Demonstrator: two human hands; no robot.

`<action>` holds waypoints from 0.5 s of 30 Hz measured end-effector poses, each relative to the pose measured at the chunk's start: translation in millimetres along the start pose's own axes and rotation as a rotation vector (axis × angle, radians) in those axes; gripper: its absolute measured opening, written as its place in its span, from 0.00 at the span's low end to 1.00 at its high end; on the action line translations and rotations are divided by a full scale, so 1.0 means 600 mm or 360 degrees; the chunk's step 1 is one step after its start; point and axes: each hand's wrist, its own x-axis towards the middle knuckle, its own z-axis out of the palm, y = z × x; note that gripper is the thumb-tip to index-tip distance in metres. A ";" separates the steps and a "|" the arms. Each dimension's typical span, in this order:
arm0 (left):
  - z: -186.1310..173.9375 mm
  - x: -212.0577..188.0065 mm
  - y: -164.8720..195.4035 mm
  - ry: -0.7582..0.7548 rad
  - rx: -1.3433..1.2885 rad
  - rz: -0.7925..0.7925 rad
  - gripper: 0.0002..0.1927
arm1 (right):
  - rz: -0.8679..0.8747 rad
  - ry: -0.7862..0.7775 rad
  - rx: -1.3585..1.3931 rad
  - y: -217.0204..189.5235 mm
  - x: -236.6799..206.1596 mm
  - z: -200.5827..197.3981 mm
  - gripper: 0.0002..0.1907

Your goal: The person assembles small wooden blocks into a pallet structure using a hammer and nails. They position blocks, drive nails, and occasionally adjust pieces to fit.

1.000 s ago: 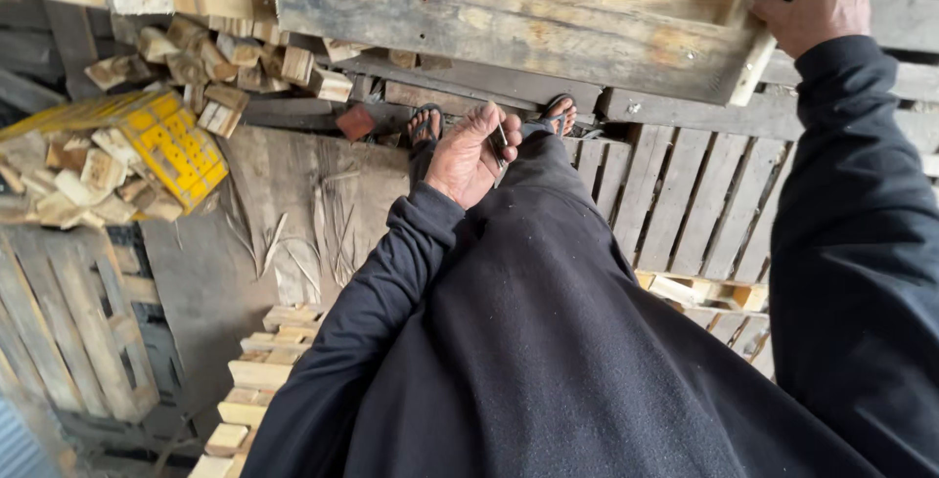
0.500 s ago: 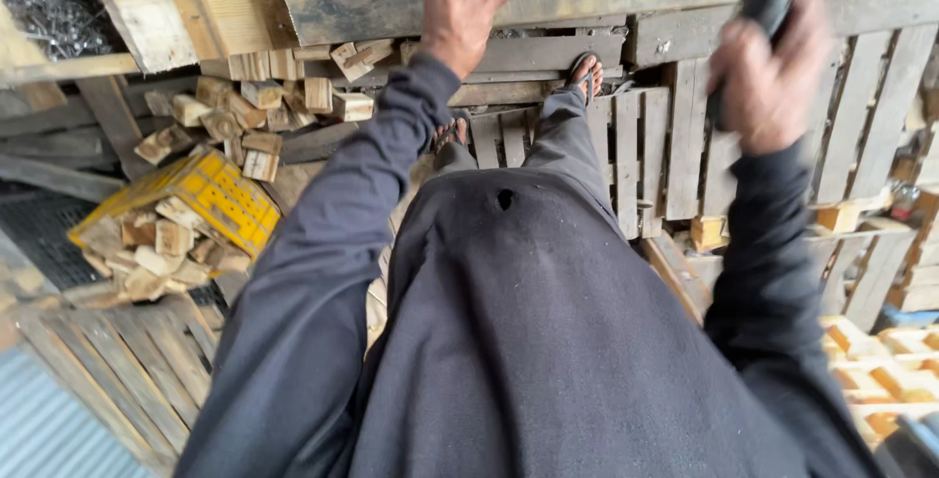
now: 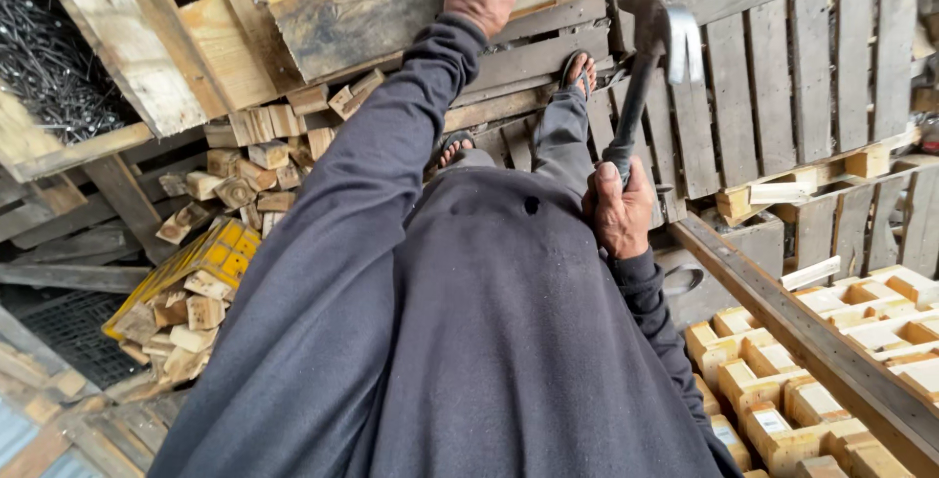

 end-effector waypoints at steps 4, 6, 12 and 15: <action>-0.007 0.007 0.023 0.0102 0.0040 0.0098 0.08 | -0.0003 -0.0069 -0.0280 -0.020 0.052 0.013 0.16; -0.006 0.009 0.026 0.0128 0.0024 0.0121 0.08 | 0.0027 -0.0085 -0.0466 -0.030 0.076 0.023 0.17; -0.005 0.001 0.023 0.0061 0.0157 -0.0039 0.08 | 0.0120 -0.0127 -0.0525 -0.072 0.078 0.026 0.18; -0.008 0.003 0.028 0.0081 0.0148 0.0128 0.08 | -0.0153 -0.0257 -0.0366 -0.099 0.067 0.019 0.19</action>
